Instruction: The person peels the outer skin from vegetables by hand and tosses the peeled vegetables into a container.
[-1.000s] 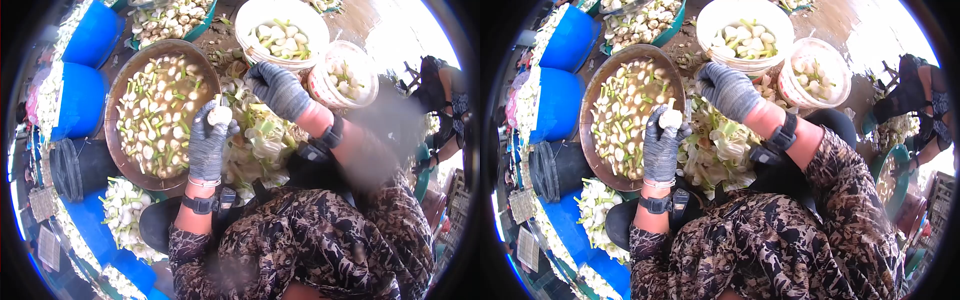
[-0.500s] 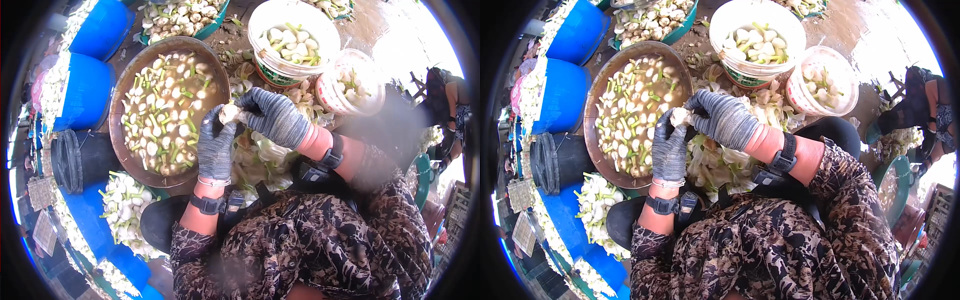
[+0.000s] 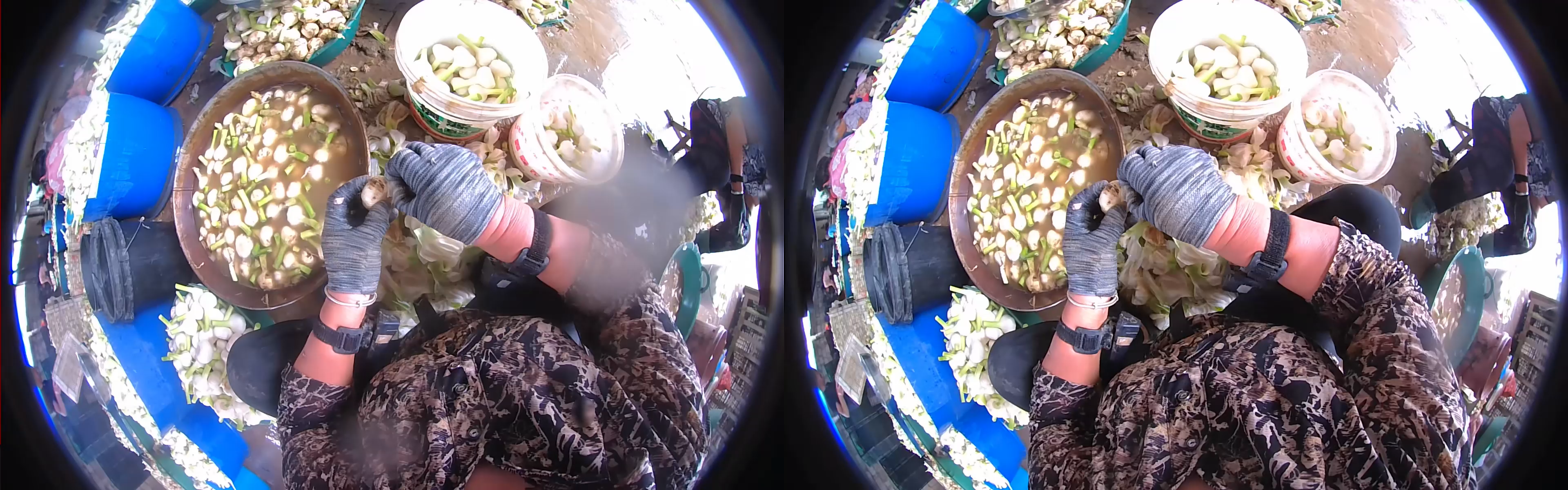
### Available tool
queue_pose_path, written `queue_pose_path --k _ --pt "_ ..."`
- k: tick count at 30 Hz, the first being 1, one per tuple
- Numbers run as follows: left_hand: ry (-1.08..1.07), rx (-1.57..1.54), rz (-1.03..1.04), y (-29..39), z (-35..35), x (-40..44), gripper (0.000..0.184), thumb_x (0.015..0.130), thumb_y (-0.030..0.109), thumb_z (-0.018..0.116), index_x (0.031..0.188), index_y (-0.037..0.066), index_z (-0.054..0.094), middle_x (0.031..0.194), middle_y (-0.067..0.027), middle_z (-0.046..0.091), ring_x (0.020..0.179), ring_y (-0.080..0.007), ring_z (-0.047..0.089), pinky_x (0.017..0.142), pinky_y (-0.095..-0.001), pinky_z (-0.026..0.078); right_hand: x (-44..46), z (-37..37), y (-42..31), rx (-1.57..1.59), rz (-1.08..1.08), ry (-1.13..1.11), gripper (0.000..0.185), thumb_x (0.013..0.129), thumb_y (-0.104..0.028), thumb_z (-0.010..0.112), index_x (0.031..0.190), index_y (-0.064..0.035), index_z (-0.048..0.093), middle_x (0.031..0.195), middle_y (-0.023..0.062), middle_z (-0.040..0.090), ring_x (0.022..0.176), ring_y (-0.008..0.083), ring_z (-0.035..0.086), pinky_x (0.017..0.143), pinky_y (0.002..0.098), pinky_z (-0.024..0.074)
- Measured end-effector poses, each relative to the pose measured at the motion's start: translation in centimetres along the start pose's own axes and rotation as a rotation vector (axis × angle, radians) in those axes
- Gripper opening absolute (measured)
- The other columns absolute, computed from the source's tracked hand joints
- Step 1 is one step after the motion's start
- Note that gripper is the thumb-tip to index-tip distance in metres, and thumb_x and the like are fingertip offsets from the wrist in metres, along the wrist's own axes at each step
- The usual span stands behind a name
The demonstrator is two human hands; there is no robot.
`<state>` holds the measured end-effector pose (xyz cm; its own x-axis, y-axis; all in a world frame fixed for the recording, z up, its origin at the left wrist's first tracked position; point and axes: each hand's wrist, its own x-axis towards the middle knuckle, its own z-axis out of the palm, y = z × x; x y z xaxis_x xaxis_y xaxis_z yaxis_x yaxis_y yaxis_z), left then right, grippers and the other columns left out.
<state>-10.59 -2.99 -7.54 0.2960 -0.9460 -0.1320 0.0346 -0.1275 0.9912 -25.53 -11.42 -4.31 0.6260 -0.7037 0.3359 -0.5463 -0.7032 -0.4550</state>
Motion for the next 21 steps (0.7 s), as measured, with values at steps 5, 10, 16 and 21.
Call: queue_pose_path --k 5,10,16,21 --pt "-0.029 -0.038 0.052 0.5 -0.2 0.2 0.034 0.090 0.000 0.060 0.123 0.002 0.053 0.114 -0.0085 0.059 0.103 -0.0158 0.059 0.089 -0.0301 0.053 0.5 0.3 0.9 0.428 0.272 -0.008 0.015 0.080 -0.020 0.066 0.084 -0.0057 0.061 0.075 0.0165 0.063 0.073 0.0347 0.063 0.064 0.0422 0.0502" --pt "0.002 -0.207 -0.055 1.2 -0.7 0.1 0.035 0.092 0.000 0.056 0.127 0.002 0.052 0.115 -0.0114 0.058 0.103 -0.0189 0.059 0.088 -0.0335 0.057 0.6 -0.1 1.1 0.403 0.078 0.174 0.014 0.086 -0.018 0.061 0.091 -0.0048 0.063 0.079 0.0152 0.064 0.075 0.0350 0.063 0.065 0.0416 0.0508" --pt "0.004 -0.087 -0.103 0.9 -0.7 0.1 0.035 0.088 0.004 0.065 0.122 0.002 0.056 0.107 -0.0068 0.063 0.093 -0.0119 0.061 0.083 -0.0264 0.053 0.2 -0.4 -0.5 0.061 -0.072 -0.012 0.012 0.081 -0.017 0.066 0.085 -0.0070 0.061 0.075 0.0120 0.060 0.072 0.0317 0.061 0.064 0.0415 0.0493" --pt "0.000 -0.015 -0.045 0.4 -0.8 0.1 0.036 0.088 0.005 0.064 0.123 0.001 0.057 0.109 -0.0075 0.063 0.096 -0.0132 0.061 0.087 -0.0277 0.051 0.4 -0.4 -0.6 0.075 -0.048 0.021 0.011 0.079 -0.012 0.065 0.083 -0.0048 0.058 0.071 0.0134 0.058 0.069 0.0327 0.060 0.061 0.0405 0.0491"
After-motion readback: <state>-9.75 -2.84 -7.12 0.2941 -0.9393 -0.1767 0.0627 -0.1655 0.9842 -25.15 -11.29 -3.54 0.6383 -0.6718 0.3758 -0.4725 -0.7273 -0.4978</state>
